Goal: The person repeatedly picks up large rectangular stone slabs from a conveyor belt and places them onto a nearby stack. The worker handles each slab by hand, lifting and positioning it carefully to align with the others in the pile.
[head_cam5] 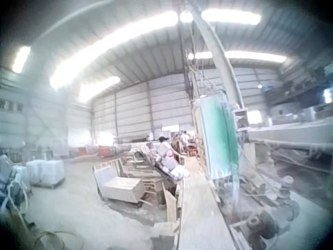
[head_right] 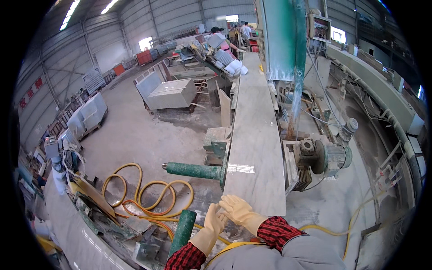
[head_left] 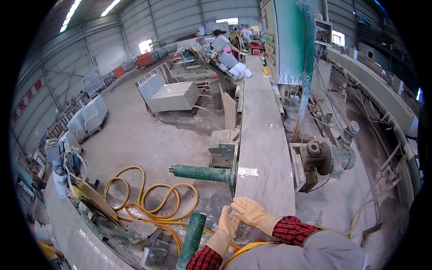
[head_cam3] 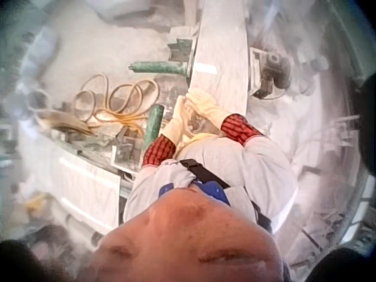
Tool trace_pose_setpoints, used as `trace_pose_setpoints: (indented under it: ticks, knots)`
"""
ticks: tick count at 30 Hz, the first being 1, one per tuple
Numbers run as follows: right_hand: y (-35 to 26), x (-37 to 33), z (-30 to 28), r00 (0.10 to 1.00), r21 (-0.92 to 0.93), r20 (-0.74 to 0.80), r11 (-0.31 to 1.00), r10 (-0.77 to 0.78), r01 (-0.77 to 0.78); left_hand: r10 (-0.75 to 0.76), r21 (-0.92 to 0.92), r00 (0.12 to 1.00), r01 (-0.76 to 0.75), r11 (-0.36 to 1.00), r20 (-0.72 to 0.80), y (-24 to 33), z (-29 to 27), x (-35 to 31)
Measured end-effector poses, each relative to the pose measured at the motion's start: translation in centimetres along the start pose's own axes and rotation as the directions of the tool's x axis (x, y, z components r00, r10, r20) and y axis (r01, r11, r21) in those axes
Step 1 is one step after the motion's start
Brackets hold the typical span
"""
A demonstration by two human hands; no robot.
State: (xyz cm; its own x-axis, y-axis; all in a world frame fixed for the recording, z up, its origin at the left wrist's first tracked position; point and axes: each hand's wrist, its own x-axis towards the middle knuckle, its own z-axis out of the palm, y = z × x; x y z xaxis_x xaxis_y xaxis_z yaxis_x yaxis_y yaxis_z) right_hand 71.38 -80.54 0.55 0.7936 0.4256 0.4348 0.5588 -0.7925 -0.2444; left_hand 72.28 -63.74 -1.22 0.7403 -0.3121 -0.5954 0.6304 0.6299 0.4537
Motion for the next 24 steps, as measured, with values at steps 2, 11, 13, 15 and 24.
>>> trace_pose_setpoints:
  ticks: [2,11,13,15,24]
  knots:
    - [0.1,-0.4,-1.8,0.998,0.01,0.058,1.0,0.002,-0.003,0.008,0.017,0.999,-0.007,1.0,-0.048,0.3,0.6,-0.3]
    - [5.6,-11.8,-9.6,0.969,-0.063,0.124,0.976,0.214,-0.207,0.062,-0.015,0.997,-0.063,0.998,-0.035,-0.5,0.9,0.3]
    - [7.2,-15.6,-11.9,0.965,-0.186,0.117,0.959,0.236,-0.212,0.077,-0.004,0.996,-0.078,0.997,-0.048,-0.4,1.2,0.3]
    - [7.7,-18.2,-14.7,0.951,-0.179,0.082,0.943,0.299,-0.281,0.089,0.008,0.994,-0.089,0.996,-0.058,-0.5,1.3,0.4]
    - [4.6,-10.4,-10.9,0.951,-0.06,0.136,0.96,0.279,-0.273,0.144,0.024,0.988,-0.143,0.989,-0.05,-0.8,2.3,1.0]
